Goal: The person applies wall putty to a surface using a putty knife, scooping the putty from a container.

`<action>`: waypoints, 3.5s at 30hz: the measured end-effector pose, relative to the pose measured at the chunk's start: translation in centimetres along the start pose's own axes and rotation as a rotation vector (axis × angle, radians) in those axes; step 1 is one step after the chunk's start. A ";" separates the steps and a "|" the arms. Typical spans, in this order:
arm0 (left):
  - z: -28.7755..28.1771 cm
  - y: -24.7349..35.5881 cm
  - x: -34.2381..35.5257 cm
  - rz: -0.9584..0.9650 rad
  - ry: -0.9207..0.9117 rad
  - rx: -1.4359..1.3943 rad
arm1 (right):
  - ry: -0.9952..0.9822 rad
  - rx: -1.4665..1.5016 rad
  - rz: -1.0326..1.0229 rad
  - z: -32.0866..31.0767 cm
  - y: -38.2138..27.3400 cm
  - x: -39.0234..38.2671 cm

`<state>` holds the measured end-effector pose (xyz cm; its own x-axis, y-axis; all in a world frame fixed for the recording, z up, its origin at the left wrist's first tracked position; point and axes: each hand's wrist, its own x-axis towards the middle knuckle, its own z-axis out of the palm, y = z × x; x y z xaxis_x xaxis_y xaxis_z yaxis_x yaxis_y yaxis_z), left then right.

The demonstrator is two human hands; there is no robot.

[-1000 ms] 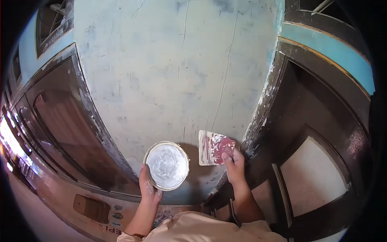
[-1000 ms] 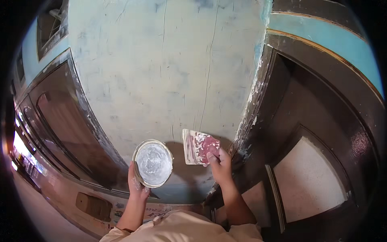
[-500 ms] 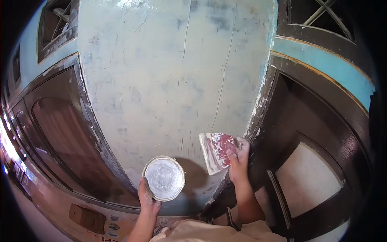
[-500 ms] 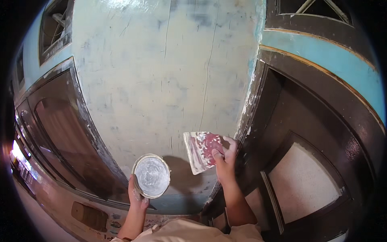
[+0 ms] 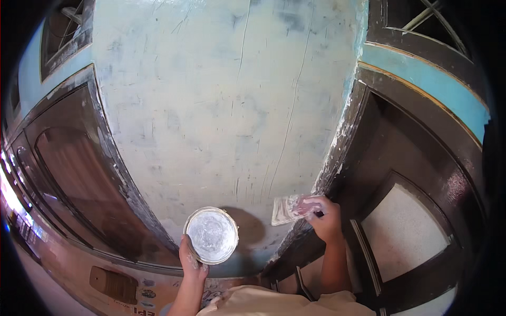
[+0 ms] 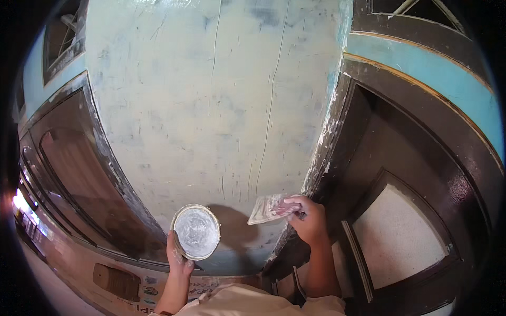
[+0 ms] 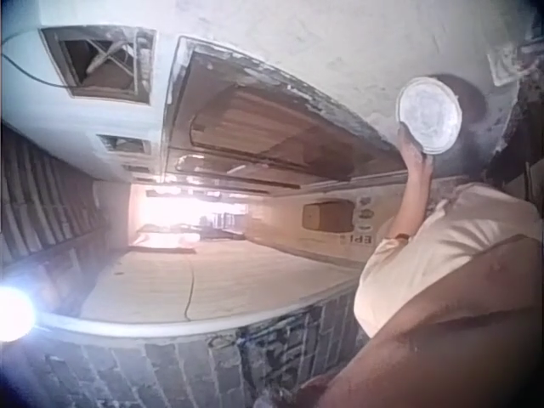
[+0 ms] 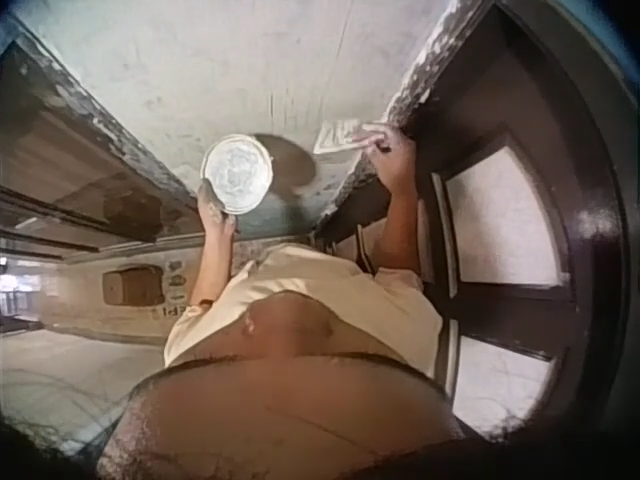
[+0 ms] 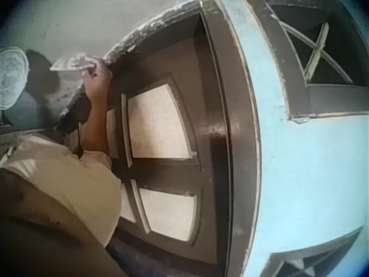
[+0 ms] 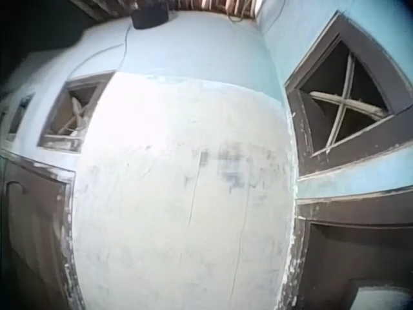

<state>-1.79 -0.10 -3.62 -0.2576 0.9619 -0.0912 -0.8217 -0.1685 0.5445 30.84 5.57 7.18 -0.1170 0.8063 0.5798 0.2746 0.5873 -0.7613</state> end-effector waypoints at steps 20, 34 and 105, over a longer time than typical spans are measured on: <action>-3.3 -1.0 0.2 -0.064 0.077 -0.017 | -0.492 -1.106 -0.135 5.5 -0.2 4.9; -5.9 -1.3 1.2 -0.065 0.020 0.004 | -0.325 -1.049 -0.217 8.6 2.5 6.3; -3.3 -1.8 1.0 0.065 0.015 -0.056 | 0.429 -1.158 -0.805 -6.3 -40.1 28.8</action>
<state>-2.30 0.46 -7.46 -0.3185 0.9453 -0.0699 -0.8302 -0.2426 0.5020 22.44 4.81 56.18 -0.3756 0.0937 0.9220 0.8914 0.3086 0.3317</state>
